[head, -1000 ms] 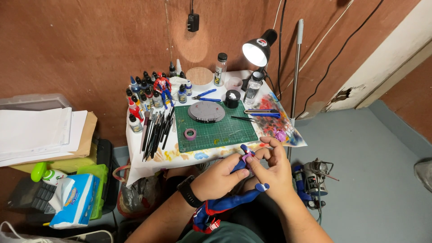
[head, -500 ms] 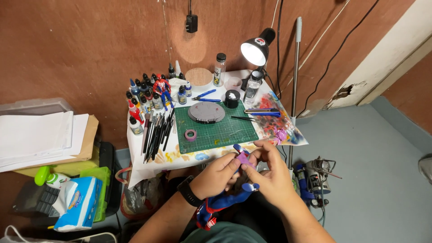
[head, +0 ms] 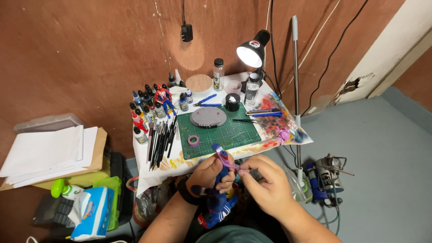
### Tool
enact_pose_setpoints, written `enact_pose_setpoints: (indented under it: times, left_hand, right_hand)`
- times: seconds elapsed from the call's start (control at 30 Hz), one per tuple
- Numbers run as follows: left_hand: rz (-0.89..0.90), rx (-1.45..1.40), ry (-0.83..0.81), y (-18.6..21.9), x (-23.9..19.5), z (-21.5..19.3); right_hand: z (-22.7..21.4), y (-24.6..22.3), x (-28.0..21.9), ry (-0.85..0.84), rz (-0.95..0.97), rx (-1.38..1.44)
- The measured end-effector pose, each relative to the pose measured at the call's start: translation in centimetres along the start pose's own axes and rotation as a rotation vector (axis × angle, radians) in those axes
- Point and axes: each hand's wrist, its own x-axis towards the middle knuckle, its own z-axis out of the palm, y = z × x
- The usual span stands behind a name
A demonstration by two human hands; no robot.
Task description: Assembling a Spider-Man action figure and applying small detail strips to its joints at a hobby workbench.
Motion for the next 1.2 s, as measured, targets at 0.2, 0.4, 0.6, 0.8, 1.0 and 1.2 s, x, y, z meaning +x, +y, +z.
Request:
enact_pose_setpoints:
  times: [0.2,0.4,0.6,0.8,1.0,1.2]
  left_hand:
    - [0.023,-0.01,0.028,0.0,-0.3,0.4]
    - [0.052,-0.104,-0.119,0.4,-0.7,0.8]
    - [0.114,-0.109,-0.177,1.2,-0.7,2.0]
    - [0.183,-0.168,-0.239,2.2,-0.3,4.2]
    - [0.207,-0.195,-0.251,2.8,-0.1,5.2]
    - [0.232,-0.144,-0.23,1.6,-0.4,3.8]
  right_hand:
    - [0.7,-1.1,0.4,0.043,-0.123,0.056]
    - [0.7,-2.1,1.4,0.046,-0.215,0.066]
    - [0.4,-2.3,2.3,0.013,-0.251,0.119]
    - [0.0,-2.7,3.5,-0.044,-0.228,0.182]
    - [0.0,-3.0,4.5,-0.083,-0.283,0.191]
    - [0.0,-3.1,4.9,-0.094,-0.351,0.177]
